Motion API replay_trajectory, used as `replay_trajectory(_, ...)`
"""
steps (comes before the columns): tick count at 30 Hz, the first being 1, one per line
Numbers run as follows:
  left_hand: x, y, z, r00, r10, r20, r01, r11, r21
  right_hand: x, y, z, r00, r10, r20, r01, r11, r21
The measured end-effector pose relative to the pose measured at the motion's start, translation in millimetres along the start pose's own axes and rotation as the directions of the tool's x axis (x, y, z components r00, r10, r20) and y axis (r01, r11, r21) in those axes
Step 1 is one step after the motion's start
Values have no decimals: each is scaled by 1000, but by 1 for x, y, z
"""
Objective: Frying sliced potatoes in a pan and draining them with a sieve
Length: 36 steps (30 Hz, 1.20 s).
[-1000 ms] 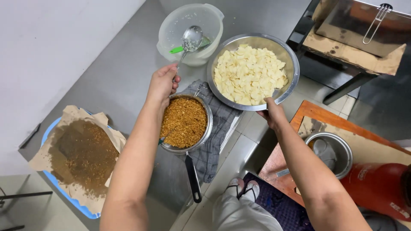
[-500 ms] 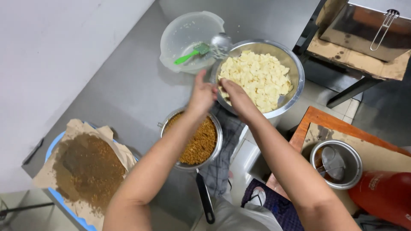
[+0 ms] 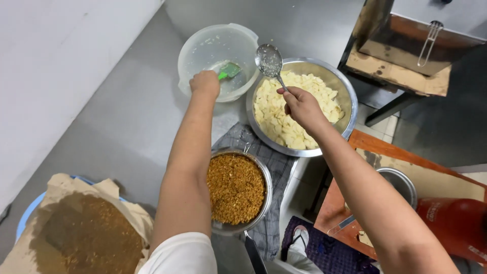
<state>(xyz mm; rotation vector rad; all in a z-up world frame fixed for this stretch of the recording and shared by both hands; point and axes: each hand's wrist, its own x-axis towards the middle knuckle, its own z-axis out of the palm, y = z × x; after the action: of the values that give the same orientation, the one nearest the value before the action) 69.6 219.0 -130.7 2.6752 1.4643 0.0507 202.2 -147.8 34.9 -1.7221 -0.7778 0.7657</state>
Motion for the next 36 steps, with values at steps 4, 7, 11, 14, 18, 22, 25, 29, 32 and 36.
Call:
replay_trajectory(4, 2, -12, 14, 989, 25, 147, -24, 1000, -2, 17, 6, 2, 1000, -7, -5, 7, 994, -109)
replay_trajectory(7, -69, 4, -85, 973, 41, 227, -3, 986, -164, 38, 22, 13, 1000, 12, -10, -13, 994, -112)
replay_trajectory(11, -131, -10, -176, 988, 76, 135, -46, 976, -212, 55, 10, 31, 999, -42, 29, 49, 946, -320)
replay_trajectory(14, -191, 2, -235, 989, 137, 53, -108, 920, -376, 70, 5, 48, 996, -76, 47, 87, 940, -331)
replay_trajectory(18, -230, 10, -243, 980, 197, -18, -193, 934, -300, 102, 22, 76, 985, -151, 85, 171, 920, -353)
replay_trajectory(22, -247, 11, -242, 968, 231, -99, -248, 943, -223, 96, 9, 86, 966, -221, 134, 257, 882, -396)
replay_trajectory(25, -246, 11, -237, 971, 216, -101, -235, 934, -268, 101, 9, 87, 961, -214, 175, 272, 847, -456)
replay_trajectory(29, -248, 21, -230, 976, 187, -110, -213, 924, -319, 83, -3, 89, 952, -228, 205, 302, 804, -511)
replay_trajectory(32, -229, 24, -202, 981, 133, -142, -170, 940, -295, 66, -12, 91, 934, -267, 235, 354, 771, -529)
replay_trajectory(36, -195, 8, -159, 991, 14, -134, -52, 959, -279, 64, -4, 85, 941, -276, 193, 337, 757, -559)
